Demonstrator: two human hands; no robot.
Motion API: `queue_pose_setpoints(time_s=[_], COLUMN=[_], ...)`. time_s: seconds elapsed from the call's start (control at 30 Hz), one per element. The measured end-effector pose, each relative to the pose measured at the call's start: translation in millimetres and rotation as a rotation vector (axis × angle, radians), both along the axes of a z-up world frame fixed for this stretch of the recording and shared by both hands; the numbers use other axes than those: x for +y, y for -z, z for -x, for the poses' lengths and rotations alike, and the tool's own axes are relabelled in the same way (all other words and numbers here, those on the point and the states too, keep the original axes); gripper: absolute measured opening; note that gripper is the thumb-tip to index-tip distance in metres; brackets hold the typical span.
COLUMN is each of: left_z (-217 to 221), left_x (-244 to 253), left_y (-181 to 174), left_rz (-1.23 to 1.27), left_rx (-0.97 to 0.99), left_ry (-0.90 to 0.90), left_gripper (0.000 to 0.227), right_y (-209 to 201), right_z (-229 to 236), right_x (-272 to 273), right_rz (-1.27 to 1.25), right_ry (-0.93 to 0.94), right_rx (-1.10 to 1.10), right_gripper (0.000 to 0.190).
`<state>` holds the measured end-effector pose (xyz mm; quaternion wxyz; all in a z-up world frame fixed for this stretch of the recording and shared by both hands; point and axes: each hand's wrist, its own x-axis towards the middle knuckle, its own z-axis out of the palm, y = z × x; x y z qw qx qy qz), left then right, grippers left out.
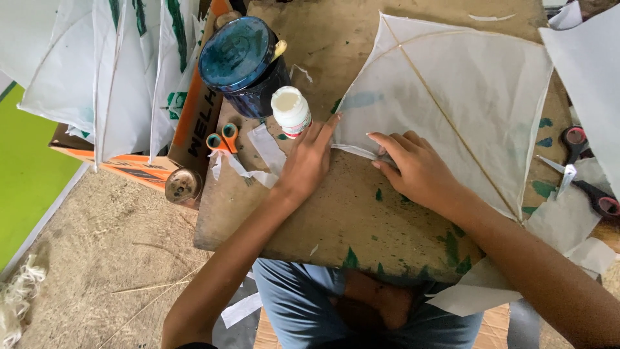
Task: Applying glue to a kite frame and attaching the paper covering to assemble the kite.
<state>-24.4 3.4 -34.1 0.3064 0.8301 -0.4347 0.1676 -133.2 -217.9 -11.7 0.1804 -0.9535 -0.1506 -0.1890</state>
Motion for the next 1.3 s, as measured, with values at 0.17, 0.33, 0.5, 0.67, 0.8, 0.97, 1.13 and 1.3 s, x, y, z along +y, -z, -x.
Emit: queue_pose_setpoints(time_s=[0.17,0.33,0.5,0.67,0.8,0.97,1.13,1.3], left_z=[5,-1,6,1,13,20,17,26], left_x=[-9,-19,-21,-29,-33,-37,-45,-55], left_y=[-13,-4,-13,-16,-21,-25,-29,-25], left_rz=[0.04,0.017,-0.06,0.004,-0.057,-0.131,-0.171,-0.113], left_rx=[-0.095,-0.057,0.119,0.12,0.136,0.247,0.282,0.257], left_ry=[-0.03,-0.031,0.004,0.027,0.014,0.003,-0.014,-0.048], left_gripper=[0.044,0.057,0.063,0.055,0.059,0.064,0.071,0.062], right_y=[4,5,5,3,6,12,12,8], right_z=[-1,0,1,-1,0,-3,-1,4], right_x=[-2,-1,-2,-2,-7,-18,-21,-21], right_rz=[-0.019,-0.041,-0.069,-0.08,-0.129,-0.125,-0.066,0.027], right_ry=[-0.008,-0.012,-0.024,-0.029,-0.034,-0.026,0.083,0.148], right_rx=[-0.009,-0.005,-0.001,-0.027,-0.016,-0.064,-0.008,0.054], right_gripper=[0.043,0.044,0.046,0.043,0.045,0.048,0.054,0.064])
